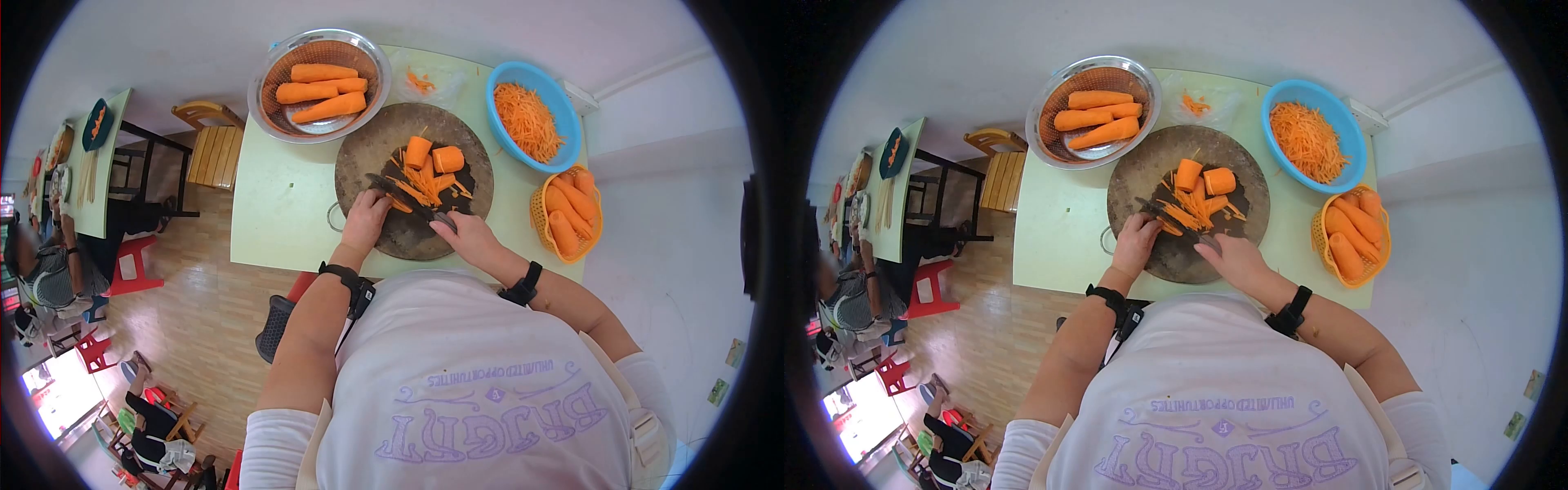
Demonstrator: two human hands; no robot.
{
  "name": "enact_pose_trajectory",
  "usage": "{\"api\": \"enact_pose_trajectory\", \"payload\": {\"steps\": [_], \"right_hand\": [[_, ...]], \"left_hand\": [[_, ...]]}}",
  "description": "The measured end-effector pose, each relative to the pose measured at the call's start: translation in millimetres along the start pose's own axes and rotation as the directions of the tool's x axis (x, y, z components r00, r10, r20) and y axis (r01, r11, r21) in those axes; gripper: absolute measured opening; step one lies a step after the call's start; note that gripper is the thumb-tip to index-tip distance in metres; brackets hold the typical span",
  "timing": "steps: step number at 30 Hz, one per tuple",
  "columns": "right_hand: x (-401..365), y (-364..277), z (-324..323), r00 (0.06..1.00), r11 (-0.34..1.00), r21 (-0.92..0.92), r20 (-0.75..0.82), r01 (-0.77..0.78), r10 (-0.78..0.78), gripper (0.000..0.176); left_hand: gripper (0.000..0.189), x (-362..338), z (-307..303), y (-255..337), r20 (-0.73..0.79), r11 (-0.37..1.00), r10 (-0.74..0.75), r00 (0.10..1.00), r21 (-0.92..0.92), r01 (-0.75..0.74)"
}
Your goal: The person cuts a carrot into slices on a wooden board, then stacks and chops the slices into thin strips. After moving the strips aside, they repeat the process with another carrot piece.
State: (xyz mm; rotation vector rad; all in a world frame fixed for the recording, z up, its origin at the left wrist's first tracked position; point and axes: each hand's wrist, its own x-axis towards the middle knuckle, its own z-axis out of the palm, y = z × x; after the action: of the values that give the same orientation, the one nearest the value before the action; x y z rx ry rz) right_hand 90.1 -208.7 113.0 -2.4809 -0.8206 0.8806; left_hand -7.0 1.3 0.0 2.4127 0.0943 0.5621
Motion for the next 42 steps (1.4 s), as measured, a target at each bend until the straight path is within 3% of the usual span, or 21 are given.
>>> {"api": "enact_pose_trajectory", "payload": {"steps": [9,11,21,23,36,42], "right_hand": [[2.8,6.5,-1.7,0.998,0.999,0.007,-0.049,-0.05,0.05,0.054],[1.6,5.0,-1.5,0.998,0.998,-0.011,0.001,-0.058,0.058,0.054],[-3.1,1.6,-0.1,0.999,0.999,0.032,-0.036,-0.009,0.01,0.052],[-3.3,1.3,-0.5,1.0,0.999,0.04,-0.029,-0.009,0.01,0.052],[-3.9,6.1,-0.3,0.999,1.0,-0.012,-0.03,-0.011,0.01,0.053],[-3.2,14.7,2.9,0.989,1.0,0.015,-0.143,-0.02,0.022,0.047]], "left_hand": [[0.014,0.9,-1.5,1.6,0.042,0.999,-0.043,0.998,0.002,0.043],[0.014,0.9,-1.0,1.6,0.035,0.999,-0.035,0.999,0.001,0.035],[0.018,1.0,-0.1,1.7,-0.002,1.0,0.011,1.0,0.019,-0.011],[0.021,2.4,-4.2,5.0,0.064,0.999,0.037,0.997,0.028,-0.039],[0.022,2.1,-4.6,3.4,0.062,0.995,0.093,0.994,0.034,-0.095],[0.022,2.8,-4.6,4.0,0.069,0.995,0.089,0.994,0.039,-0.092]]}}
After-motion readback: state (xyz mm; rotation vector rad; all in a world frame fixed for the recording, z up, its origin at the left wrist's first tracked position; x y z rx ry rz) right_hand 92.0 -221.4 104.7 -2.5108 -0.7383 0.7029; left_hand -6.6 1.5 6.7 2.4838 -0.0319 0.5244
